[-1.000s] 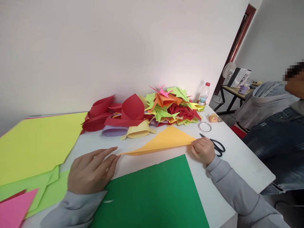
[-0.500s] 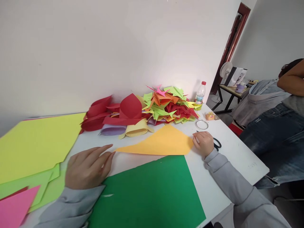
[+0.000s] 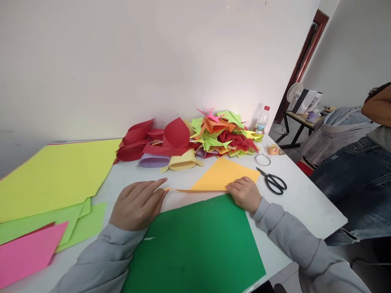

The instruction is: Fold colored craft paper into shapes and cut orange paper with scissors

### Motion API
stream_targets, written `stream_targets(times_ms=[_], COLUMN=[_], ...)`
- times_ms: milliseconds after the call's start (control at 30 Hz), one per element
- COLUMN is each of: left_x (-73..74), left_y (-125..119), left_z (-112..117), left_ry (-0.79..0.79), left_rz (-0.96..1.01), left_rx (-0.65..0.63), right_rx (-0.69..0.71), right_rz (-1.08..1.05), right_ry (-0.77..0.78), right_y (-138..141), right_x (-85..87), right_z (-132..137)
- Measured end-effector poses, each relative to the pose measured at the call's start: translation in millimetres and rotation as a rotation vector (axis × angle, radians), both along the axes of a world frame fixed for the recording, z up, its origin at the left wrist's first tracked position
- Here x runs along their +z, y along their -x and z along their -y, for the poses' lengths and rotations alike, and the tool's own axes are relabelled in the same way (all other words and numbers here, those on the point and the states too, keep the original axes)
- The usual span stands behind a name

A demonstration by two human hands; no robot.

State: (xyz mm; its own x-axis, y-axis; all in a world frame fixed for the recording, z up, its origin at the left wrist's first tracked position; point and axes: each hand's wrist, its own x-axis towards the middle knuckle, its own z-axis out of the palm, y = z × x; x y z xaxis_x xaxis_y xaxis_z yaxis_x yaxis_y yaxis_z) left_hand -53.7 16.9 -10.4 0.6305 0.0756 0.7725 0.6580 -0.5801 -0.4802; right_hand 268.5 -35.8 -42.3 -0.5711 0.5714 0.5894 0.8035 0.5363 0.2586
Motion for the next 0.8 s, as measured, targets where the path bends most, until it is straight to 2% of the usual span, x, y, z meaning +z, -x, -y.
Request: stream_targets(times_ms=[100, 233, 333, 367, 467, 567, 700, 800], left_x=[-3.9, -6.6, -6.7, -7.2, -12.6, -22.1, -30.9, -30.5], left_y=[6.6, 12.4, -5.6, -17.0, -57.2, -87.2, -96.5, -93.5], left_z=[-3.3, -4.4, 6.1, 12.0, 30.0, 39.2, 38.3, 37.8], left_ry=[-0.021, -0.030, 0.016, 0.033, 0.164, 0.233, 0.237, 0.253], left_rz=[0.014, 0.152, 0.241, 0.238, 0.069, -0.041, -0.067, -0.061], left_rx=[0.091, 0.177, 0.082, -0.009, -0.164, -0.236, -0.274, -0.278], right_rx=[0.012, 0.014, 0.031, 0.040, 0.082, 0.116, 0.132, 0.159], right_rz=[-0.001, 0.000, 0.016, 0.025, 0.053, 0.064, 0.079, 0.088], right_ry=[-0.037, -0.048, -0.044, -0.042, -0.041, -0.048, -0.056, -0.086], right_y=[0.4, 2.6, 6.3, 8.7, 18.7, 29.9, 39.9, 42.2], right_x=[1.0, 0.7, 0.9, 1.2, 2.5, 3.7, 3.3, 2.1], right_z=[2.9, 3.7, 4.0, 4.6, 7.5, 10.8, 12.6, 12.0])
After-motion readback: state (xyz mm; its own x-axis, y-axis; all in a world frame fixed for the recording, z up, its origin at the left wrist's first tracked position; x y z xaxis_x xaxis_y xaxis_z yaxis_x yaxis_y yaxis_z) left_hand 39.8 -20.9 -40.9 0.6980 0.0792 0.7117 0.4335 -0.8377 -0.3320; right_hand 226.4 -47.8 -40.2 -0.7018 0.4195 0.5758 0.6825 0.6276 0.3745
